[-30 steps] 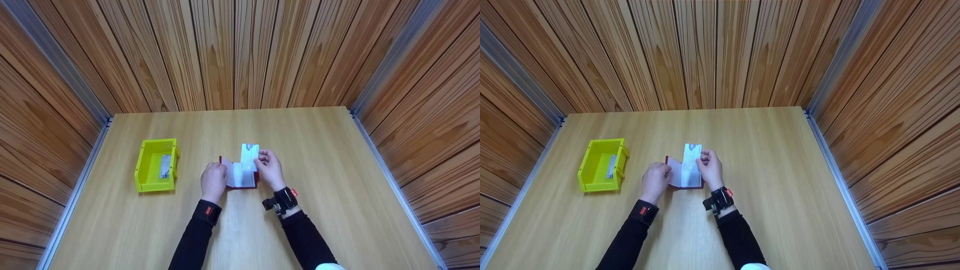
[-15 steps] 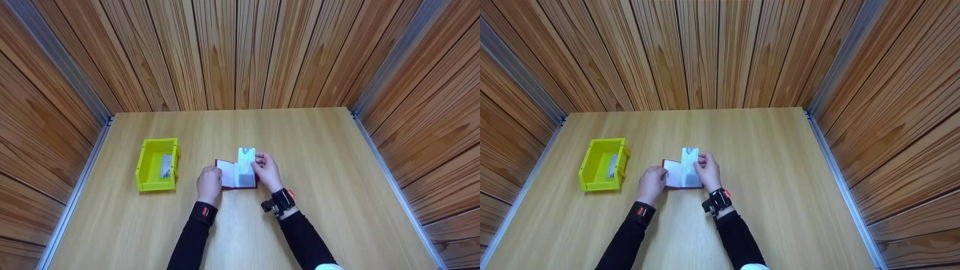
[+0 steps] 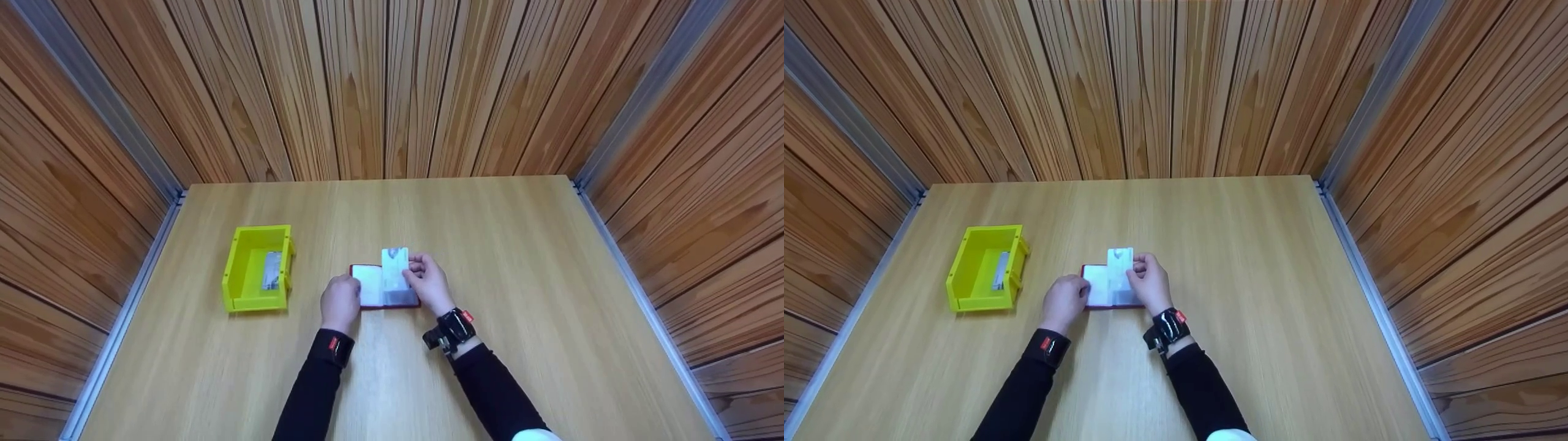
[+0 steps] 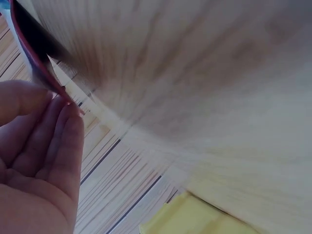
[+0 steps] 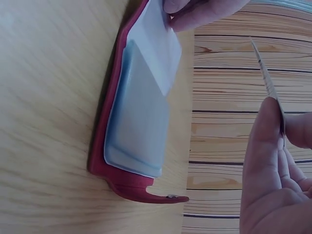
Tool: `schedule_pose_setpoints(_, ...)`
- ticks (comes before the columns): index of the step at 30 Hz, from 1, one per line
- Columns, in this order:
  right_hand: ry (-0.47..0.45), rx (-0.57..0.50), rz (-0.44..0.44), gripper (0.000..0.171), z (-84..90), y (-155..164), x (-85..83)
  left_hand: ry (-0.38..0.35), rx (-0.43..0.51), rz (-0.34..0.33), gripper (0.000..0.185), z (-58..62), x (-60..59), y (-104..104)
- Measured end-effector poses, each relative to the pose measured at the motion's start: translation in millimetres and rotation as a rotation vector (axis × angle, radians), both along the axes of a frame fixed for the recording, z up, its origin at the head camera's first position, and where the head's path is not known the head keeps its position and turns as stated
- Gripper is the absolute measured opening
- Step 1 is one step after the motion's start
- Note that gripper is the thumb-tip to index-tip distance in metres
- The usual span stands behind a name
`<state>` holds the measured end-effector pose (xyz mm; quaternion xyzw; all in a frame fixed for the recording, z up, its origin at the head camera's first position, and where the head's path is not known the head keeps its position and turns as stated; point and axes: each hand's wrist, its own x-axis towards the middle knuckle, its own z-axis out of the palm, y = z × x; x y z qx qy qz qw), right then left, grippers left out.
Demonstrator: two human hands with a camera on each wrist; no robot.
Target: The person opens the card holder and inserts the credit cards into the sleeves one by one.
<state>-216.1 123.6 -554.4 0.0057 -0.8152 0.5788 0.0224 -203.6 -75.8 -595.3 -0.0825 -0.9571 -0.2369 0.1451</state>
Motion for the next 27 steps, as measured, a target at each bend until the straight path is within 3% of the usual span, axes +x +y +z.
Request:
schedule_pose_setpoints(6, 0.013, 0.067, 0.03, 0.027, -4.0, -5, -2.8, -0.03, -0.068, -0.008, 0.022, -0.8, 0.2, 0)
schedule_pose_setpoints(12, 0.053, 0.126, 0.045, 0.026, -12.1, -5, -6.3, -0.001, -0.121, -0.02, 0.025, -0.8, 1.5, 0)
schedule_pose_setpoints(27, 0.015, 0.287, 0.021, 0.023, -22.3, -7, -7.8, -0.013, -0.084, -0.004, 0.026, -2.8, 0.1, 1)
